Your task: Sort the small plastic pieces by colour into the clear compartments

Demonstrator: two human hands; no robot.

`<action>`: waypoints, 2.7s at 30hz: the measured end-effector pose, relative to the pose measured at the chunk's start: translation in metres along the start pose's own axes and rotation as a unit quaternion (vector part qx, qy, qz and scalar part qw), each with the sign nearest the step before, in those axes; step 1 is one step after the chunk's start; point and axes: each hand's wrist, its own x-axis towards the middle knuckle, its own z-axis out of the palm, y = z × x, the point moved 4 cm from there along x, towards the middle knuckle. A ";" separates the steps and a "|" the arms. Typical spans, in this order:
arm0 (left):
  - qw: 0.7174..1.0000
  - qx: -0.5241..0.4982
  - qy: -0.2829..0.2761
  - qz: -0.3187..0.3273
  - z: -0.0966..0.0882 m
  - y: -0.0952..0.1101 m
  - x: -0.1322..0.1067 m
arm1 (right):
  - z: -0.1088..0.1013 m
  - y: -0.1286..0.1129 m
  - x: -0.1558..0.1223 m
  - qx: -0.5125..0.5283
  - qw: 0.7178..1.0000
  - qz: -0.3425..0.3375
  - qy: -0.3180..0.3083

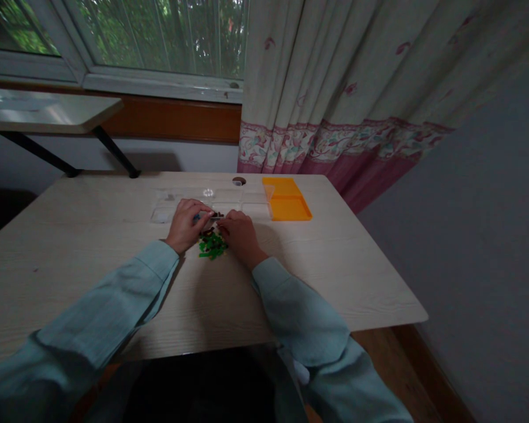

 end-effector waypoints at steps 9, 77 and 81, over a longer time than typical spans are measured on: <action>1.000 0.001 -0.002 -0.001 0.001 -0.001 0.000 | -0.005 -0.002 0.000 -0.004 1.000 0.018 0.010; 0.996 -0.009 -0.015 0.090 0.002 0.007 0.000 | -0.008 0.012 0.000 0.314 0.932 0.147 0.107; 0.998 -0.020 0.010 0.060 0.000 0.004 0.000 | -0.011 0.011 -0.001 0.273 0.949 0.116 0.108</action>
